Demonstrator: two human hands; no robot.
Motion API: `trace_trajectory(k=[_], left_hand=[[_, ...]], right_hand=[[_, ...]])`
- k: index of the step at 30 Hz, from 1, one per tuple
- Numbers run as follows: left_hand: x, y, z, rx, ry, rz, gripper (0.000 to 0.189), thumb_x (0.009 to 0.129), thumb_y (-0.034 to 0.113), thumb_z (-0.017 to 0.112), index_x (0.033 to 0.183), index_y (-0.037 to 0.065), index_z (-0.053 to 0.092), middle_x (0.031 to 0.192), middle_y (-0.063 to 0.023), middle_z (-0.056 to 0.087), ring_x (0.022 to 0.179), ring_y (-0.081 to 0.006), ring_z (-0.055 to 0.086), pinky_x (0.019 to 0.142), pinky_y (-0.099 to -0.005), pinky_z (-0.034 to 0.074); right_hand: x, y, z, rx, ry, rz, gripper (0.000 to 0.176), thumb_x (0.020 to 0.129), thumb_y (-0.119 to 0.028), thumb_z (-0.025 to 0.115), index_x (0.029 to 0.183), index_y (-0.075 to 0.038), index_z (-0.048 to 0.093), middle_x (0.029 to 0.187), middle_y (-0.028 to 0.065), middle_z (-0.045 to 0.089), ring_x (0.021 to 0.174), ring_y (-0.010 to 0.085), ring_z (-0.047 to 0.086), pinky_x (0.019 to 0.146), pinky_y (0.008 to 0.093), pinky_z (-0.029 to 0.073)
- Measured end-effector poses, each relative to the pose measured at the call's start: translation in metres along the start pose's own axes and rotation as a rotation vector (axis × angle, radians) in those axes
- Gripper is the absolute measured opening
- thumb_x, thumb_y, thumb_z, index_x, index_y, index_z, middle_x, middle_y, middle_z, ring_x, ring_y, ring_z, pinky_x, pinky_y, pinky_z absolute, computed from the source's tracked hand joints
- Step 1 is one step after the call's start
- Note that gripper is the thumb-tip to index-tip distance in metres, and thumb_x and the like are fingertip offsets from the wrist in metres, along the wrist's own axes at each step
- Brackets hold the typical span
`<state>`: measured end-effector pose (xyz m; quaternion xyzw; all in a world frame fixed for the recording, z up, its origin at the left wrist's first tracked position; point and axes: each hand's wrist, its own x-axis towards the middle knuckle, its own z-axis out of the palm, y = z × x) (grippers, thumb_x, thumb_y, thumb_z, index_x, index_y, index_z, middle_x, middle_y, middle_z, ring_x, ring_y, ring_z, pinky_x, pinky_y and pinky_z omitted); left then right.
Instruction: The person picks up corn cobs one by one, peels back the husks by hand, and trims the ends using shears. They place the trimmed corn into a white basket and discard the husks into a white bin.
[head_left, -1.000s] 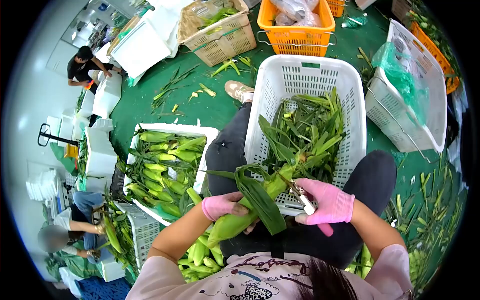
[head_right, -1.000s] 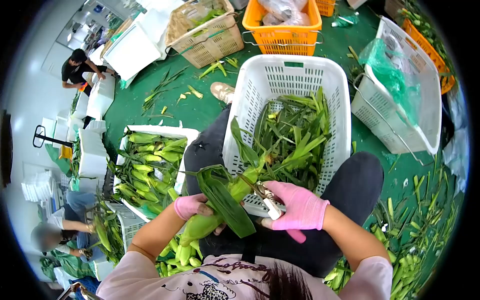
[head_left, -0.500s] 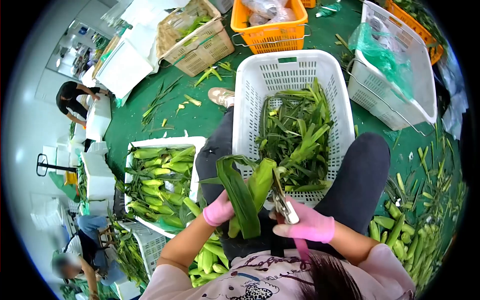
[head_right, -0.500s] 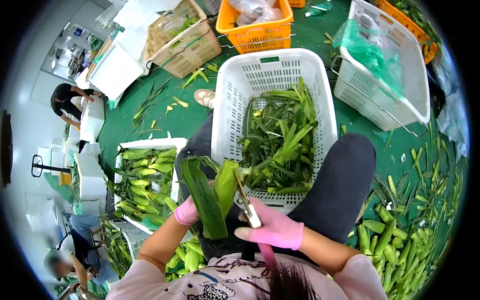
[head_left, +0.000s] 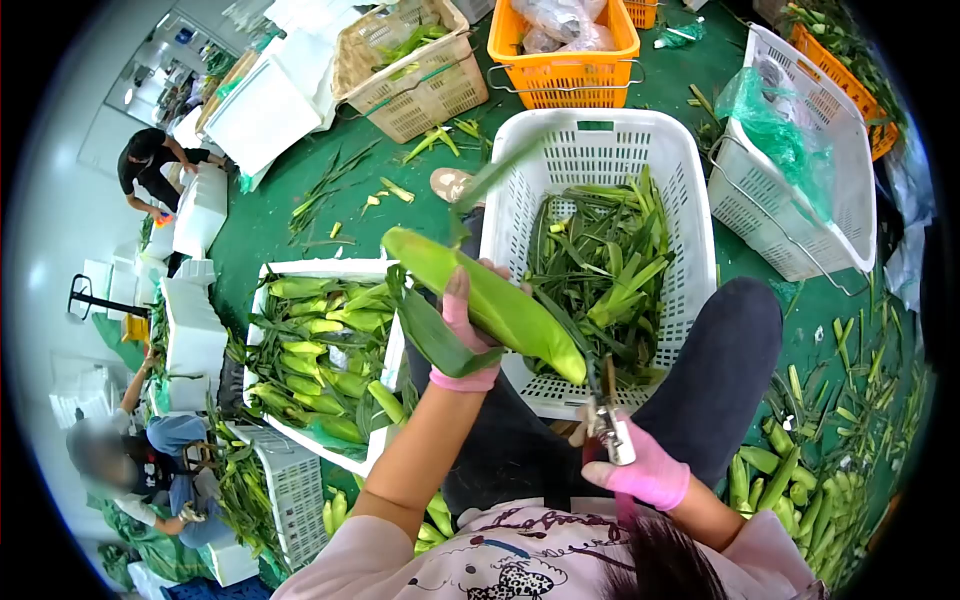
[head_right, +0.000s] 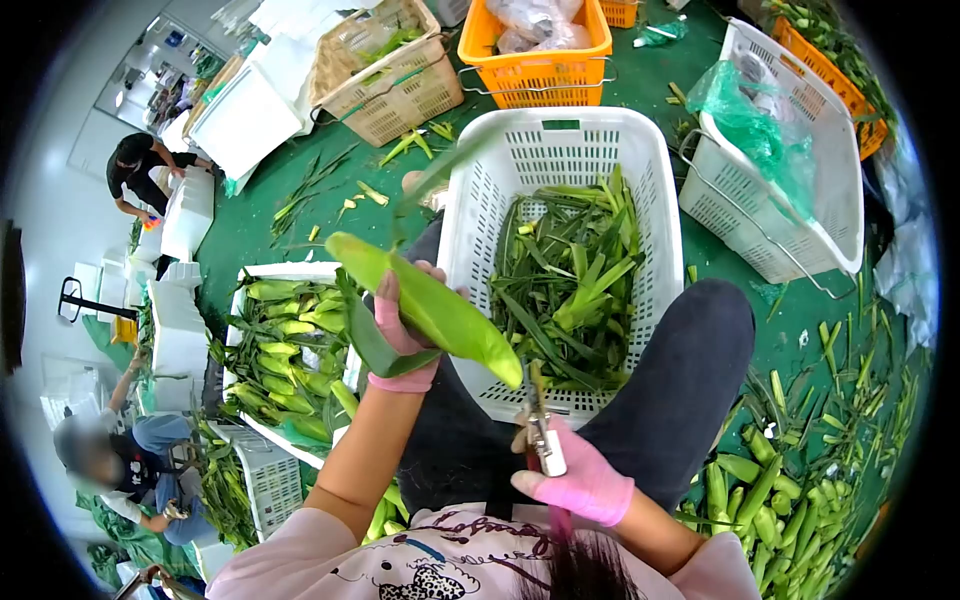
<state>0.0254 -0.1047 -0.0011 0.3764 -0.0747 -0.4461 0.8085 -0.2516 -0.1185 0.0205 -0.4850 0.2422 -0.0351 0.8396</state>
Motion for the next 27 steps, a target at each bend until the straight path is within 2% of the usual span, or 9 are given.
trace_trajectory(k=[4, 10, 13, 15, 18, 21, 23, 24, 27], left_hand=[[-0.014, -0.023, 0.025, -0.075, 0.251, 0.266, 0.045, 0.098, 0.043, 0.061, 0.126, 0.008, 0.054, 0.124, -0.0060, 0.060, 0.116, -0.0241, 0.060, 0.102, -0.0534, 0.051], [-0.048, -0.037, 0.021, -0.133, 0.333, 0.077, 0.054, 0.096, 0.052, 0.062, 0.126, 0.007, 0.056, 0.127, -0.0077, 0.060, 0.123, -0.0249, 0.056, 0.109, -0.0456, 0.044], [-0.047, -0.037, 0.029, -0.127, 0.380, 0.121, 0.058, 0.096, 0.057, 0.059, 0.125, 0.007, 0.057, 0.124, -0.0089, 0.062, 0.121, -0.0250, 0.057, 0.109, -0.0442, 0.042], [-0.044, -0.052, 0.016, 0.165, 0.293, 0.271, 0.060, 0.095, 0.060, 0.059, 0.123, 0.006, 0.057, 0.122, -0.0094, 0.062, 0.116, -0.0248, 0.059, 0.105, -0.0436, 0.045], [-0.034, -0.036, -0.007, -0.058, 0.117, -0.119, 0.063, 0.094, 0.063, 0.058, 0.118, 0.004, 0.057, 0.112, -0.0076, 0.062, 0.103, -0.0215, 0.060, 0.094, -0.0388, 0.050], [-0.031, -0.012, 0.000, -0.664, -0.111, -0.720, 0.061, 0.096, 0.064, 0.055, 0.112, 0.005, 0.054, 0.082, -0.0001, 0.046, 0.069, -0.0125, 0.047, 0.066, -0.0271, 0.044], [-0.039, -0.011, -0.003, -0.874, -0.493, -0.614, 0.064, 0.096, 0.068, 0.050, 0.115, 0.007, 0.049, 0.085, -0.0025, 0.055, 0.071, -0.0165, 0.054, 0.071, -0.0307, 0.049], [-0.039, -0.007, -0.009, -0.960, -0.636, -0.502, 0.065, 0.095, 0.069, 0.051, 0.117, 0.008, 0.048, 0.086, -0.0003, 0.056, 0.068, -0.0161, 0.054, 0.070, -0.0301, 0.047], [-0.066, 0.004, -0.009, -0.575, -0.407, -0.305, 0.071, 0.093, 0.074, 0.046, 0.124, 0.012, 0.055, 0.126, -0.0093, 0.063, 0.123, -0.0263, 0.056, 0.103, -0.0530, 0.043]], right_hand=[[0.025, 0.012, 0.012, 0.073, 0.005, 0.017, 0.066, 0.087, -0.028, 0.076, 0.136, -0.001, 0.042, 0.110, 0.0055, 0.052, 0.104, 0.0150, 0.049, 0.096, 0.0314, 0.042], [0.079, 0.032, 0.013, -0.359, 0.536, -0.362, 0.087, 0.072, -0.024, 0.083, 0.142, 0.006, 0.039, 0.123, 0.0208, 0.059, 0.112, 0.0312, 0.061, 0.099, 0.0397, 0.050], [0.080, 0.031, 0.009, -0.691, 0.647, -0.446, 0.076, 0.071, -0.012, 0.079, 0.138, 0.002, 0.044, 0.112, 0.0135, 0.062, 0.099, 0.0223, 0.064, 0.090, 0.0345, 0.053], [0.070, 0.003, 0.010, -0.705, 0.664, -0.386, 0.059, 0.068, -0.020, 0.082, 0.119, -0.003, 0.058, 0.095, 0.0186, 0.066, 0.086, 0.0370, 0.068, 0.077, 0.0422, 0.055], [0.046, 0.002, 0.004, -0.872, 0.441, -0.387, 0.045, 0.068, -0.018, 0.081, 0.106, -0.004, 0.062, 0.079, 0.0146, 0.065, 0.067, 0.0318, 0.067, 0.062, 0.0391, 0.055], [0.030, 0.000, 0.011, -0.205, -0.330, -0.231, 0.039, 0.078, -0.014, 0.077, 0.112, -0.001, 0.062, 0.083, 0.0037, 0.064, 0.076, 0.0149, 0.062, 0.072, 0.0292, 0.051], [0.031, -0.022, 0.003, 0.001, -0.587, -0.070, 0.030, 0.081, -0.008, 0.076, 0.104, 0.001, 0.060, 0.082, 0.0076, 0.064, 0.071, 0.0206, 0.063, 0.072, 0.0325, 0.051], [0.036, -0.017, -0.002, 0.076, -0.626, -0.269, 0.036, 0.081, -0.015, 0.081, 0.103, 0.002, 0.059, 0.083, 0.0118, 0.063, 0.073, 0.0274, 0.064, 0.071, 0.0382, 0.053], [0.037, -0.046, -0.011, 0.582, -0.526, -0.145, 0.062, 0.075, -0.030, 0.084, 0.116, 0.003, 0.053, 0.093, 0.0156, 0.059, 0.091, 0.0320, 0.065, 0.083, 0.0473, 0.055]])
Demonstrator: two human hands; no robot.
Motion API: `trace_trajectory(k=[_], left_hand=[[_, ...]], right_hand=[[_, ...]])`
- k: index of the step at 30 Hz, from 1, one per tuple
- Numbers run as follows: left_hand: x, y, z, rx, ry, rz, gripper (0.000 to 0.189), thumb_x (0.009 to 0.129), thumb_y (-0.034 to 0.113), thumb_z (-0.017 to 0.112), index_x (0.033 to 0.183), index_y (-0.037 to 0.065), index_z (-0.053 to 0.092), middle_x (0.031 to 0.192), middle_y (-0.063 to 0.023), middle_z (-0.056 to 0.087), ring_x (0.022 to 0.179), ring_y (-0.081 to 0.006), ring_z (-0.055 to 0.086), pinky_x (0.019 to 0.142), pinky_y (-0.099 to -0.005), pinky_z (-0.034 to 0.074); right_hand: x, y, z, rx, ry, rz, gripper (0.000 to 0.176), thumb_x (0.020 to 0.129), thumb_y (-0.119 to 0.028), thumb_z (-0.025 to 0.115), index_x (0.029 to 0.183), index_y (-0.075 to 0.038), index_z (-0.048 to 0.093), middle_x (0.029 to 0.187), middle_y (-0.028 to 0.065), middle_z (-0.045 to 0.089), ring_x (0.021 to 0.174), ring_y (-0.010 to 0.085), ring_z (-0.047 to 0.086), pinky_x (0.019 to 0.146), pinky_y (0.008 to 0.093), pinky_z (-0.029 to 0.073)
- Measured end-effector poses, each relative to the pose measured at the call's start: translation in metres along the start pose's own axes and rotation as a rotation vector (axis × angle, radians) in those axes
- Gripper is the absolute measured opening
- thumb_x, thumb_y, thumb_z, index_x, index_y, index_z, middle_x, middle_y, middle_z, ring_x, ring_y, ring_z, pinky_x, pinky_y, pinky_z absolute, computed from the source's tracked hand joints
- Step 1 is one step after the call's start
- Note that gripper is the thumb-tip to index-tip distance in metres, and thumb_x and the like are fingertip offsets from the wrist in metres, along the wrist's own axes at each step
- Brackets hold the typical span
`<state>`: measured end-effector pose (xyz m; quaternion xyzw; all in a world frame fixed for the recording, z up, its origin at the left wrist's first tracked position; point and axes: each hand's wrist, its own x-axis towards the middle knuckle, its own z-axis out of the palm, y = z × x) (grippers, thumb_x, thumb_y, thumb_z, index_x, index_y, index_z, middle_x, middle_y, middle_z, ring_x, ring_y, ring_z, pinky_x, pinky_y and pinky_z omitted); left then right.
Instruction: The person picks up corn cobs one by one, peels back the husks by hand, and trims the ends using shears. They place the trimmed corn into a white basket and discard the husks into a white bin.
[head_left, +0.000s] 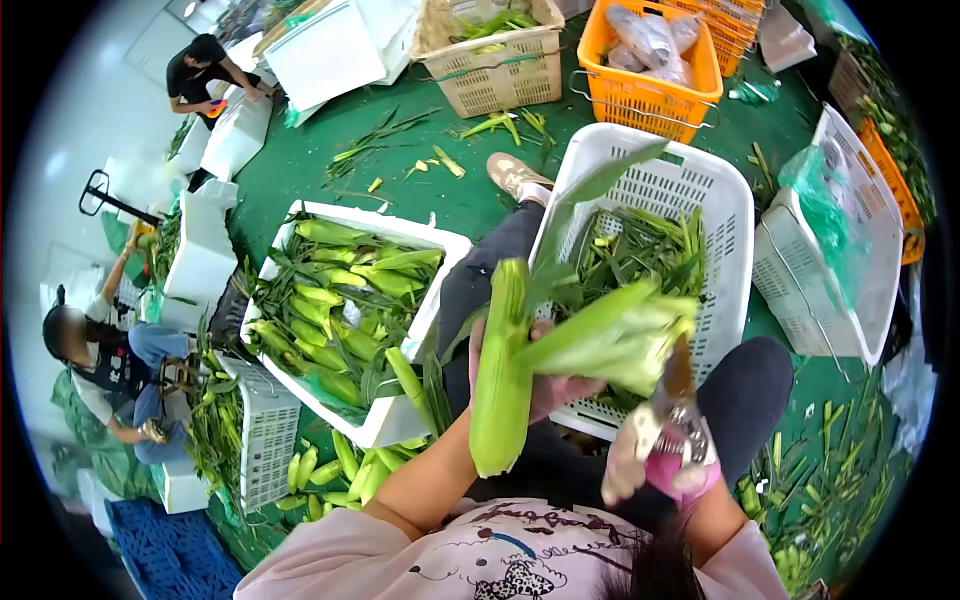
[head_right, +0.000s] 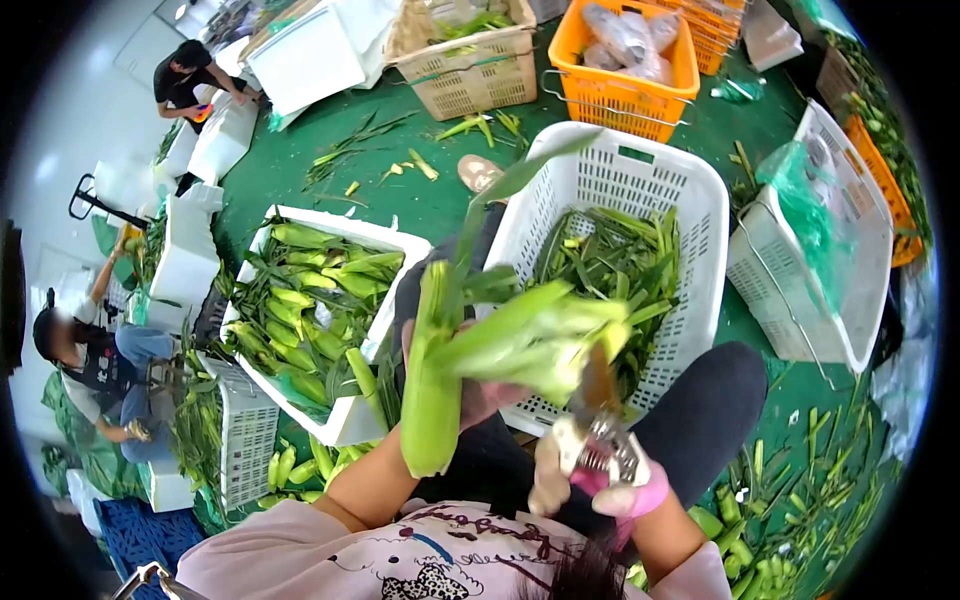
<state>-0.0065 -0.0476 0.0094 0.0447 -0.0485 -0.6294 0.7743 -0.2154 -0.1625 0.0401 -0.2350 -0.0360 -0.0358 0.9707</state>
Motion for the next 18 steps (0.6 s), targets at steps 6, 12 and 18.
trace_trajectory(k=[6, 12, 18], left_hand=[[-0.053, -0.004, -0.054, 0.005, 0.160, -0.272, 0.084, 0.087, 0.075, 0.057, 0.144, 0.014, 0.049, 0.121, -0.0083, 0.059, 0.110, -0.0181, 0.056, 0.086, -0.0331, 0.051], [-0.058, 0.015, -0.004, 0.466, 0.380, -0.276, 0.084, 0.088, 0.066, 0.064, 0.141, 0.003, 0.048, 0.125, -0.0116, 0.059, 0.108, -0.0236, 0.061, 0.092, -0.0461, 0.055], [-0.063, 0.002, -0.001, 1.088, 0.234, -0.413, 0.079, 0.079, 0.027, 0.072, 0.145, -0.003, 0.041, 0.135, -0.0097, 0.056, 0.121, -0.0193, 0.056, 0.108, -0.0358, 0.043]], right_hand=[[0.050, -0.037, -0.036, -0.041, 0.798, -0.269, 0.050, 0.093, -0.039, 0.065, 0.121, 0.001, 0.054, 0.097, 0.0096, 0.062, 0.094, 0.0279, 0.061, 0.096, 0.0518, 0.049], [0.006, 0.042, -0.068, 0.122, 0.718, 0.040, 0.030, 0.086, -0.006, 0.066, 0.114, -0.004, 0.056, 0.110, 0.0194, 0.067, 0.081, 0.0283, 0.068, 0.077, 0.0441, 0.059], [0.033, 0.038, -0.031, 0.101, 0.649, 0.019, 0.029, 0.092, -0.016, 0.066, 0.117, -0.006, 0.056, 0.086, 0.0038, 0.060, 0.078, 0.0208, 0.060, 0.069, 0.0398, 0.057]])
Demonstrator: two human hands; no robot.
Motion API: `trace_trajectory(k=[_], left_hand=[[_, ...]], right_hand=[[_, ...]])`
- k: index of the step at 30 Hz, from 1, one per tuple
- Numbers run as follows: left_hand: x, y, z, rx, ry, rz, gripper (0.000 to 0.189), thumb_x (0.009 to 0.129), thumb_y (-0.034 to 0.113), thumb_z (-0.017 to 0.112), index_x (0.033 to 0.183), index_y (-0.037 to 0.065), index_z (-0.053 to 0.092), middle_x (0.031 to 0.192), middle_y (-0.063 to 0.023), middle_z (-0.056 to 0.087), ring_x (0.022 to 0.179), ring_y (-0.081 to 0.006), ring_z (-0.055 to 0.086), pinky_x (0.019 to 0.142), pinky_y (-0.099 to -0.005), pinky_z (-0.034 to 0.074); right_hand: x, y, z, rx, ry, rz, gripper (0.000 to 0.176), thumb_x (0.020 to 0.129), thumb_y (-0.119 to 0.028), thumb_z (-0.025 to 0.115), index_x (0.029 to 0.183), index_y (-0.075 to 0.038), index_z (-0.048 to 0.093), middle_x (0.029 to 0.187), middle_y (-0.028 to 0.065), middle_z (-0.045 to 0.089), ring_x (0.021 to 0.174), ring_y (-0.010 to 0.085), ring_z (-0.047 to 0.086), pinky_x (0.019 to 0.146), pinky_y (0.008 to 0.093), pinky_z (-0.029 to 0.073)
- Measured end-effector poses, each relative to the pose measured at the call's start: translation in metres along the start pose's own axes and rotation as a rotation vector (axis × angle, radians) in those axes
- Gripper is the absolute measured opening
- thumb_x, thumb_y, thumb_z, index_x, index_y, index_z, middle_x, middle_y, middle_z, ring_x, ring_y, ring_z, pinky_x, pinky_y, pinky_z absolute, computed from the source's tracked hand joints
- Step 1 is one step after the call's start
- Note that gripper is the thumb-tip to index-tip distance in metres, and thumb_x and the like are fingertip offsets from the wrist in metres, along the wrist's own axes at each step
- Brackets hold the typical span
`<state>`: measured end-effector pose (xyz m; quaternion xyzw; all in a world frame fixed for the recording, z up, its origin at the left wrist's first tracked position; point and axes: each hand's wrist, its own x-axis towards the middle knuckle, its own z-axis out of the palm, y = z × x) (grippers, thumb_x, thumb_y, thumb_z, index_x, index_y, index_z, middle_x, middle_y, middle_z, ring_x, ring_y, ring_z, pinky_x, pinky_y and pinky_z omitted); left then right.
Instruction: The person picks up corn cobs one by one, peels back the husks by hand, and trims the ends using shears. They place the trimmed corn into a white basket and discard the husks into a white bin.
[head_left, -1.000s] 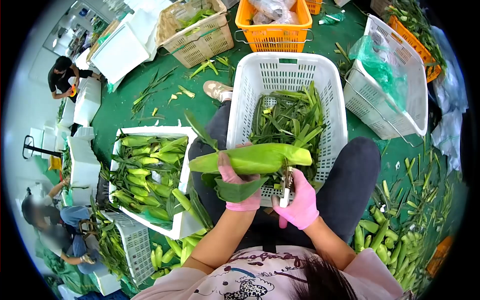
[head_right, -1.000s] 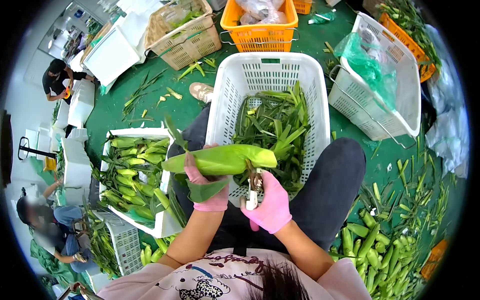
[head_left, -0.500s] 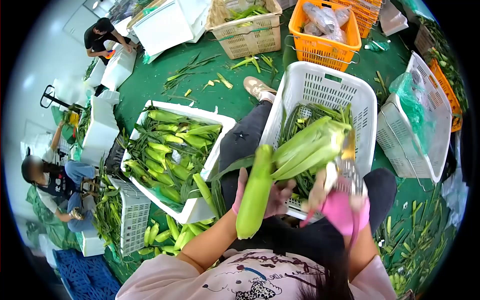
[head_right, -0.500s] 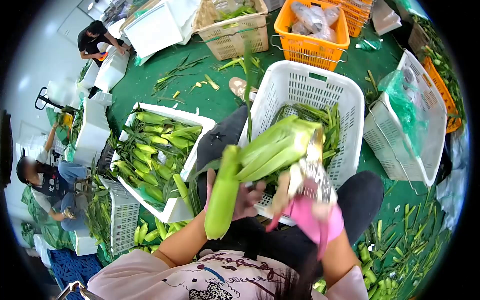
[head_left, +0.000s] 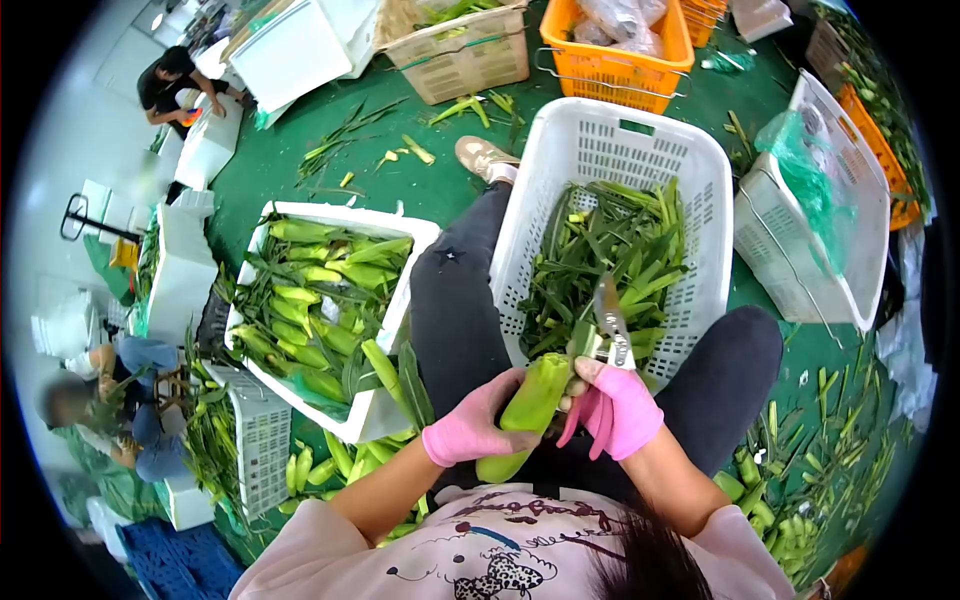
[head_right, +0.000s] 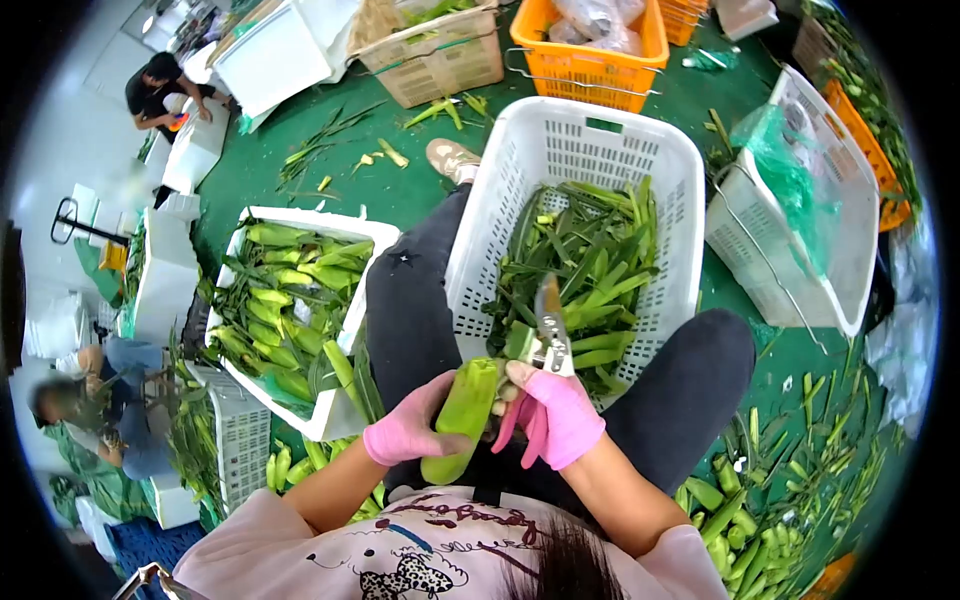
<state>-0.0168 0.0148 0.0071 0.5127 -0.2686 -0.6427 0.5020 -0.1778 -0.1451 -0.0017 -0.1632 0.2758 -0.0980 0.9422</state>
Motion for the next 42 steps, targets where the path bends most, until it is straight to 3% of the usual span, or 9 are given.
trace_trajectory(k=[12, 16, 22, 23, 25, 27, 32, 37, 42], left_hand=[[-0.180, -0.058, -0.072, -1.065, 0.595, 0.431, 0.050, 0.097, 0.048, 0.047, 0.129, 0.011, 0.054, 0.099, -0.0050, 0.060, 0.080, -0.0206, 0.058, 0.073, -0.0382, 0.052], [-0.350, -0.093, -0.057, -0.381, 1.149, -0.379, 0.056, 0.091, 0.033, 0.065, 0.136, 0.002, 0.053, 0.114, -0.0138, 0.066, 0.103, -0.0260, 0.065, 0.092, -0.0450, 0.055], [-0.453, -0.190, -0.069, 0.108, -0.242, -1.629, 0.079, 0.087, 0.042, 0.066, 0.152, 0.005, 0.042, 0.141, -0.0225, 0.057, 0.126, -0.0312, 0.058, 0.102, -0.0448, 0.050], [-0.421, -0.188, -0.088, 0.713, -0.403, -1.514, 0.076, 0.089, 0.037, 0.063, 0.154, 0.006, 0.039, 0.138, -0.0224, 0.059, 0.123, -0.0335, 0.061, 0.100, -0.0454, 0.051], [-0.331, -0.091, -0.099, 0.963, 0.545, -0.991, 0.066, 0.082, 0.015, 0.065, 0.145, 0.006, 0.047, 0.125, -0.0226, 0.063, 0.115, -0.0384, 0.063, 0.097, -0.0462, 0.052], [-0.236, -0.033, -0.117, 1.372, 0.748, -0.143, 0.066, 0.077, 0.006, 0.068, 0.141, 0.010, 0.050, 0.135, -0.0203, 0.057, 0.122, -0.0378, 0.057, 0.105, -0.0481, 0.046], [-0.066, -0.013, -0.161, 1.762, 0.096, 0.643, 0.049, 0.080, 0.027, 0.076, 0.123, 0.012, 0.059, 0.121, -0.0122, 0.061, 0.122, -0.0325, 0.057, 0.107, -0.0522, 0.044], [0.025, 0.107, -0.060, 1.100, 0.006, 0.342, 0.055, 0.081, 0.029, 0.077, 0.126, 0.004, 0.057, 0.122, -0.0136, 0.062, 0.119, -0.0315, 0.059, 0.104, -0.0441, 0.047], [0.044, 0.116, -0.214, 0.866, 0.349, 0.172, 0.024, 0.088, 0.014, 0.063, 0.107, 0.002, 0.071, 0.101, -0.0132, 0.074, 0.092, -0.0228, 0.071, 0.085, -0.0352, 0.056]], right_hand=[[-0.015, -0.059, 0.035, -0.325, -0.049, -0.398, 0.065, 0.083, -0.008, 0.067, 0.143, -0.002, 0.044, 0.108, 0.0099, 0.059, 0.083, 0.0210, 0.058, 0.067, 0.0366, 0.051], [0.044, -0.139, -0.043, -1.231, 0.312, -0.748, 0.053, 0.094, -0.013, 0.062, 0.142, 0.003, 0.047, 0.122, 0.0120, 0.058, 0.093, 0.0160, 0.055, 0.083, 0.0307, 0.047], [0.022, -0.119, -0.072, -1.091, 0.489, -0.451, 0.055, 0.089, -0.021, 0.066, 0.138, 0.000, 0.051, 0.116, 0.0068, 0.059, 0.077, 0.0084, 0.050, 0.048, 0.0230, 0.037], [0.018, -0.101, -0.066, -1.085, 0.456, -0.455, 0.058, 0.087, -0.025, 0.068, 0.137, 0.000, 0.052, 0.106, 0.0056, 0.057, 0.074, 0.0089, 0.051, 0.047, 0.0228, 0.039], [0.016, -0.067, -0.065, -1.097, 0.399, -0.421, 0.062, 0.084, -0.030, 0.070, 0.136, 0.000, 0.052, 0.099, 0.0057, 0.057, 0.072, 0.0099, 0.051, 0.047, 0.0226, 0.042], [0.010, -0.042, -0.047, -1.123, 0.376, -0.335, 0.066, 0.081, -0.029, 0.071, 0.137, 0.000, 0.051, 0.112, 0.0098, 0.062, 0.074, 0.0110, 0.053, 0.048, 0.0231, 0.042], [-0.005, -0.022, -0.041, -1.024, 0.318, -0.262, 0.066, 0.080, -0.018, 0.071, 0.139, 0.002, 0.048, 0.120, 0.0098, 0.061, 0.088, 0.0113, 0.055, 0.069, 0.0241, 0.046], [-0.021, -0.008, -0.067, -0.724, 0.315, -0.233, 0.059, 0.088, -0.021, 0.064, 0.138, 0.003, 0.046, 0.122, 0.0157, 0.060, 0.095, 0.0176, 0.059, 0.080, 0.0317, 0.049], [-0.041, 0.019, -0.024, -0.029, 0.073, -0.089, 0.036, 0.094, -0.031, 0.064, 0.118, -0.006, 0.057, 0.109, 0.0112, 0.064, 0.101, 0.0278, 0.062, 0.090, 0.0442, 0.052]])
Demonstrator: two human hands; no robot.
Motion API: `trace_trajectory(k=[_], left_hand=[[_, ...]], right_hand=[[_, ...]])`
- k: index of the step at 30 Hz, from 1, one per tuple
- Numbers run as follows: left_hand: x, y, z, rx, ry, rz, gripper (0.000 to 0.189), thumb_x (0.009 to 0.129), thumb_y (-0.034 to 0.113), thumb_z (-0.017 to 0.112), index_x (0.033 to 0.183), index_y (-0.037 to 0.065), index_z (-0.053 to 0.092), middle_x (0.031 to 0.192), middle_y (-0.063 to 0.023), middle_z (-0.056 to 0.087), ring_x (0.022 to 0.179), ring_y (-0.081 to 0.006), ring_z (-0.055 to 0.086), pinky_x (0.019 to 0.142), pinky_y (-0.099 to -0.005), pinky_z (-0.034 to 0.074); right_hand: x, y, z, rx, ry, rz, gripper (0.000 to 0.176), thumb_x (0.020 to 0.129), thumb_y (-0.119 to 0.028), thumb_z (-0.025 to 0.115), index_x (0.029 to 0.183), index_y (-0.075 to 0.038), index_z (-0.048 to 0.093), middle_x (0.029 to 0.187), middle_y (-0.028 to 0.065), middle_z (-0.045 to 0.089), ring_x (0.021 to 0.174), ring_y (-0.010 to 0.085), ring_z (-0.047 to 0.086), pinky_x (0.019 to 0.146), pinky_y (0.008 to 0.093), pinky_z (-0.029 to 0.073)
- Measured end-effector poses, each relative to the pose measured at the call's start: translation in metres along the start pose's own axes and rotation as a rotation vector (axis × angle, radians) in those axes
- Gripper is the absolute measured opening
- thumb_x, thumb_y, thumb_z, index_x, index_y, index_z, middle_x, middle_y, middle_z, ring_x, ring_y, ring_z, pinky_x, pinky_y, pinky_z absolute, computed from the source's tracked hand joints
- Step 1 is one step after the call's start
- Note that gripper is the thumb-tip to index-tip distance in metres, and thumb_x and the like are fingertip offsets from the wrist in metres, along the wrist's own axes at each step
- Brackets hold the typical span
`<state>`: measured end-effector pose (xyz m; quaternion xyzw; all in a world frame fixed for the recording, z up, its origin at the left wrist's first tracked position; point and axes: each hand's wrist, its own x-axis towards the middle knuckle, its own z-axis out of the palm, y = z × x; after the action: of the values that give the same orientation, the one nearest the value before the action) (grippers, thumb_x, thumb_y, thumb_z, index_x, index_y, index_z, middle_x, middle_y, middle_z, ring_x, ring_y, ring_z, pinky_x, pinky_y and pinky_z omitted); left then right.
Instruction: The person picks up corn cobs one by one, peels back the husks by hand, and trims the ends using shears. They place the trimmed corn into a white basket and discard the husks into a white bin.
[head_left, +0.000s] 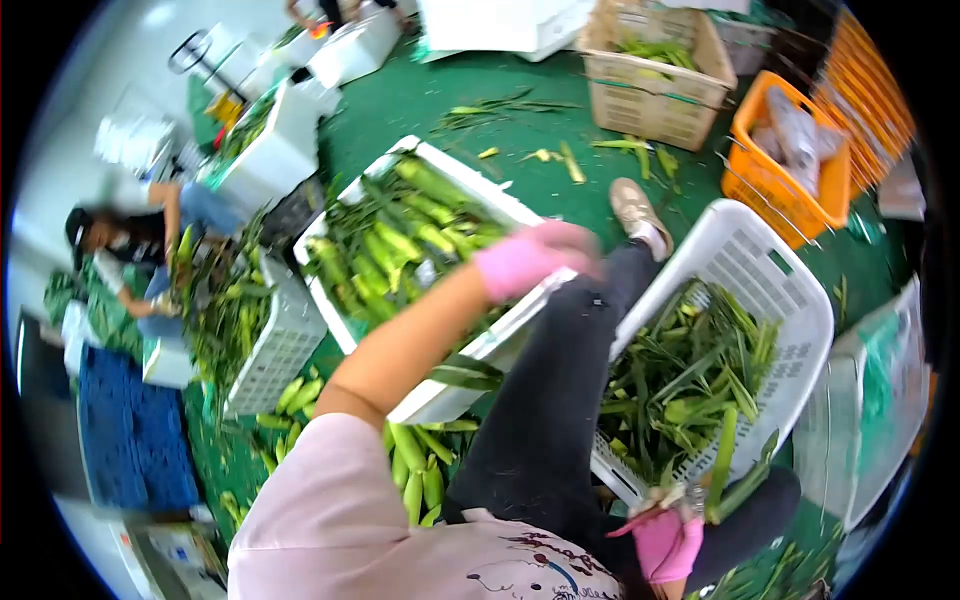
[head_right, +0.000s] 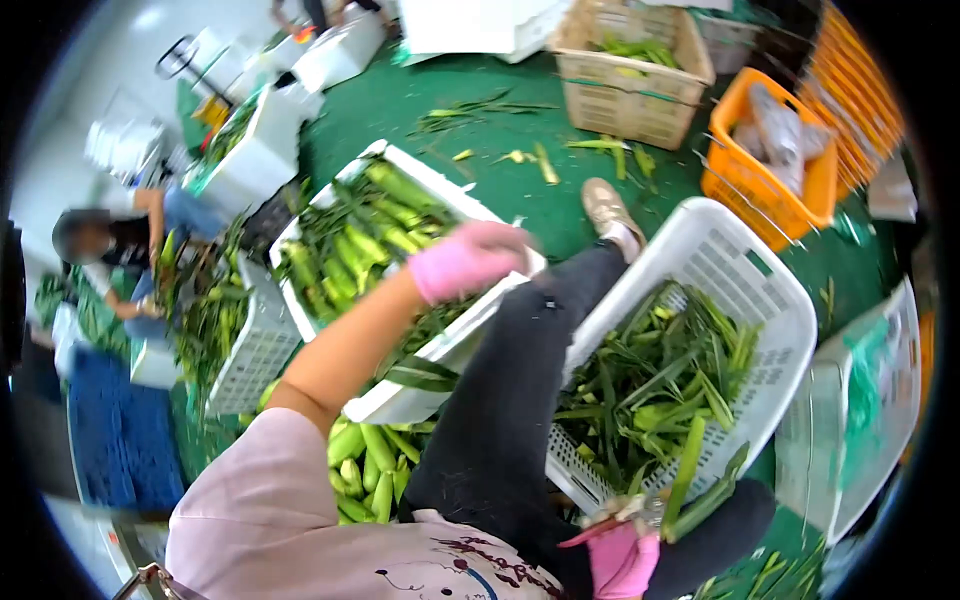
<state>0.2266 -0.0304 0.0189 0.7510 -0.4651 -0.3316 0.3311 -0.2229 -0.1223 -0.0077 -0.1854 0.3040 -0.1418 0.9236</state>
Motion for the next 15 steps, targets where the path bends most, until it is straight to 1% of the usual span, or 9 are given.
trace_trajectory(k=[1, 2, 3, 4, 5, 9, 13, 14, 15], left_hand=[[0.016, -0.083, -0.013, 0.052, 0.124, -0.186, 0.020, 0.088, 0.009, 0.059, 0.099, 0.004, 0.074, 0.091, -0.0123, 0.075, 0.083, -0.0245, 0.072, 0.081, -0.0363, 0.057], [0.014, -0.108, -0.017, 0.591, 0.037, -0.267, 0.029, 0.085, 0.002, 0.055, 0.105, 0.006, 0.075, 0.095, -0.0159, 0.074, 0.092, -0.0326, 0.071, 0.088, -0.0421, 0.056], [0.000, -0.168, -0.011, 0.629, 0.013, -0.194, 0.041, 0.081, -0.002, 0.054, 0.117, 0.009, 0.070, 0.113, -0.0191, 0.068, 0.108, -0.0393, 0.065, 0.096, -0.0458, 0.052], [-0.009, -0.222, -0.004, 0.777, -0.129, -0.050, 0.053, 0.077, -0.002, 0.058, 0.128, 0.012, 0.064, 0.127, -0.0185, 0.060, 0.121, -0.0384, 0.058, 0.101, -0.0449, 0.049], [-0.030, -0.215, -0.001, 1.044, -0.053, 0.131, 0.059, 0.074, 0.000, 0.064, 0.131, 0.015, 0.060, 0.128, -0.0167, 0.057, 0.123, -0.0383, 0.055, 0.101, -0.0463, 0.048], [-0.026, -0.205, 0.007, 1.023, -0.040, -0.023, 0.063, 0.068, 0.005, 0.073, 0.128, 0.015, 0.057, 0.121, -0.0148, 0.058, 0.121, -0.0366, 0.054, 0.107, -0.0461, 0.043], [-0.042, -0.218, 0.002, 0.984, -0.070, 0.058, 0.063, 0.064, 0.003, 0.075, 0.123, 0.009, 0.056, 0.123, -0.0132, 0.058, 0.126, -0.0336, 0.053, 0.115, -0.0424, 0.035], [-0.049, -0.214, -0.008, 0.955, -0.106, 0.061, 0.064, 0.063, 0.003, 0.075, 0.123, 0.009, 0.056, 0.122, -0.0144, 0.060, 0.123, -0.0344, 0.055, 0.112, -0.0433, 0.039], [-0.058, -0.205, -0.015, 0.947, 0.005, 0.026, 0.063, 0.063, 0.002, 0.074, 0.122, 0.009, 0.057, 0.121, -0.0150, 0.061, 0.122, -0.0354, 0.056, 0.109, -0.0438, 0.041]], right_hand=[[-0.004, 0.011, -0.014, 0.022, 0.008, 0.025, 0.035, 0.093, -0.031, 0.065, 0.116, -0.006, 0.058, 0.108, 0.0114, 0.064, 0.101, 0.0284, 0.062, 0.091, 0.0470, 0.052], [-0.005, 0.023, -0.027, 0.040, 0.009, 0.054, 0.034, 0.092, -0.031, 0.066, 0.114, -0.006, 0.058, 0.107, 0.0117, 0.064, 0.100, 0.0289, 0.063, 0.092, 0.0498, 0.053], [-0.012, 0.027, -0.021, 0.052, 0.178, 0.137, 0.035, 0.091, -0.030, 0.068, 0.115, -0.006, 0.058, 0.107, 0.0121, 0.064, 0.100, 0.0298, 0.063, 0.095, 0.0525, 0.053], [-0.012, 0.024, -0.018, 0.070, 0.180, 0.111, 0.036, 0.091, -0.030, 0.067, 0.116, -0.006, 0.058, 0.107, 0.0122, 0.064, 0.100, 0.0297, 0.063, 0.095, 0.0524, 0.053], [-0.009, 0.022, -0.012, 0.088, 0.182, 0.089, 0.036, 0.091, -0.029, 0.067, 0.117, -0.006, 0.057, 0.107, 0.0123, 0.063, 0.100, 0.0296, 0.064, 0.095, 0.0522, 0.053], [-0.002, 0.021, -0.013, 0.077, 0.243, 0.131, 0.038, 0.089, -0.031, 0.064, 0.118, -0.007, 0.056, 0.110, 0.0125, 0.064, 0.106, 0.0283, 0.061, 0.101, 0.0521, 0.049], [0.000, 0.021, -0.028, 0.174, 0.190, 0.184, 0.040, 0.089, -0.030, 0.066, 0.119, -0.006, 0.056, 0.112, 0.0132, 0.064, 0.106, 0.0289, 0.061, 0.102, 0.0516, 0.048], [0.002, 0.019, -0.028, 0.154, 0.196, 0.184, 0.040, 0.089, -0.030, 0.066, 0.119, -0.006, 0.056, 0.112, 0.0135, 0.064, 0.105, 0.0289, 0.061, 0.102, 0.0516, 0.048], [0.002, 0.017, -0.026, 0.135, 0.200, 0.185, 0.041, 0.089, -0.030, 0.066, 0.119, -0.006, 0.055, 0.112, 0.0138, 0.064, 0.105, 0.0290, 0.061, 0.102, 0.0515, 0.048]])
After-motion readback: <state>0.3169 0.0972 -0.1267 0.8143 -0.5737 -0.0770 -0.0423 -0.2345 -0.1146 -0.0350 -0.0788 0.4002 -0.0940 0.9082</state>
